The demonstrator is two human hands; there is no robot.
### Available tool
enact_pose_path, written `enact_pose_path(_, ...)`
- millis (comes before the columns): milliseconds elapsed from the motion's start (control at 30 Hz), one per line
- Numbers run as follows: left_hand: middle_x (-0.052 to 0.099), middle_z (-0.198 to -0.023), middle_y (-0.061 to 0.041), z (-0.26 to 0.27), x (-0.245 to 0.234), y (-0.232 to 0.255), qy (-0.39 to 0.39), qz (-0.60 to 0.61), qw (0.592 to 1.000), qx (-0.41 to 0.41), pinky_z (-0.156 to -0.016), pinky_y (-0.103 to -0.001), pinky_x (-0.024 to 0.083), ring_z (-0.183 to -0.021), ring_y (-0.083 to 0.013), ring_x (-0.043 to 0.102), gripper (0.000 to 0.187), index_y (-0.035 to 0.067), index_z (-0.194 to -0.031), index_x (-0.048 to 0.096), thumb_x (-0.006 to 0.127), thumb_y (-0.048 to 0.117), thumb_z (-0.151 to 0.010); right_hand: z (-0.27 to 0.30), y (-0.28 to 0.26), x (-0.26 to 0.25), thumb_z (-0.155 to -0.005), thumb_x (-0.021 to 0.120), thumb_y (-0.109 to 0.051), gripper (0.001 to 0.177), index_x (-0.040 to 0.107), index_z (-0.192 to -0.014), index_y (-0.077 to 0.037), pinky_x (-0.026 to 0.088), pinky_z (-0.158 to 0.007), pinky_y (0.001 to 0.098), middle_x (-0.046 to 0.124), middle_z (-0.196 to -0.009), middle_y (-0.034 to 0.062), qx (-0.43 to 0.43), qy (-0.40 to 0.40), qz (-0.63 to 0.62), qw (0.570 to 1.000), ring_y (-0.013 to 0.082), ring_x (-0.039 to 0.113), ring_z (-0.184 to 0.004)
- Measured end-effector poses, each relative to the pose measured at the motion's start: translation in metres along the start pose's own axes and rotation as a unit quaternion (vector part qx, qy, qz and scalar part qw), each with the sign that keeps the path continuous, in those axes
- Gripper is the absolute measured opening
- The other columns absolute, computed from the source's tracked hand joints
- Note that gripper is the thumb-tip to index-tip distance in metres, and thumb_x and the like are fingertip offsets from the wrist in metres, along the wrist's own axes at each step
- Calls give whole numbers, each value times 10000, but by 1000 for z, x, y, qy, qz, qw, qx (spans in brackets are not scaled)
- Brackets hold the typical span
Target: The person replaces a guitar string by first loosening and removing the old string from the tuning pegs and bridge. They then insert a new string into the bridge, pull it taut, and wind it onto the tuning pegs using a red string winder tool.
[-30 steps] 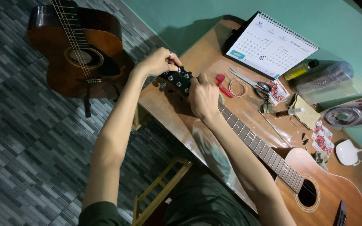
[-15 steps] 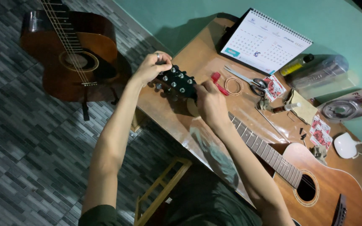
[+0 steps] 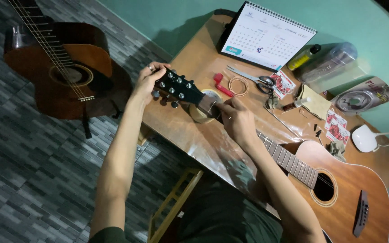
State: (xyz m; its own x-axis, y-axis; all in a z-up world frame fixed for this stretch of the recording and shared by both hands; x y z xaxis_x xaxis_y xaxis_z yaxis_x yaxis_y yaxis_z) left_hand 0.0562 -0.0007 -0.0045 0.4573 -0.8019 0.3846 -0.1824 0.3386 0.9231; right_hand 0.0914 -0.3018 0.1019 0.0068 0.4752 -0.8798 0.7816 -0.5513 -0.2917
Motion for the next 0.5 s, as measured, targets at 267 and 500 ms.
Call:
enact_pose_path(267,741,-1180,-92,8,6,30,0,-105,984,140,-1004,-343,514,-1140,-191,674,24,92,-1014,670,675,77,-996,1,-17,-5,-901,684,-109,204,770,-1066,-194,568,-677,352,633,-943,22,-91,42,-4,995,273,706,-811)
enact_pose_path(500,772,-1029,-90,5,2,25,12,-137,976,170,-986,-330,543,-1102,-181,705,17,79,-1003,669,682,90,-1000,-11,-32,-2,-882,680,-63,208,757,-1064,-129,572,-691,396,637,-968,72,-105,28,-23,994,326,704,-857)
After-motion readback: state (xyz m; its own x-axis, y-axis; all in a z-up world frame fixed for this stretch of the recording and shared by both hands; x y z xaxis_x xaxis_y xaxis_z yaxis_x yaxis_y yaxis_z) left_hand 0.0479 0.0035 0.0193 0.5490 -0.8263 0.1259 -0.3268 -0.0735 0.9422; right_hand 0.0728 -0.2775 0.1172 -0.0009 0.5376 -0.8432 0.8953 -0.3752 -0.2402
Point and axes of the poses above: each hand's wrist, its own z-axis away from the middle knuckle, its own x-axis out of the palm, y = z × x, the point moved 8 cm from there along -z, towards the middle knuckle
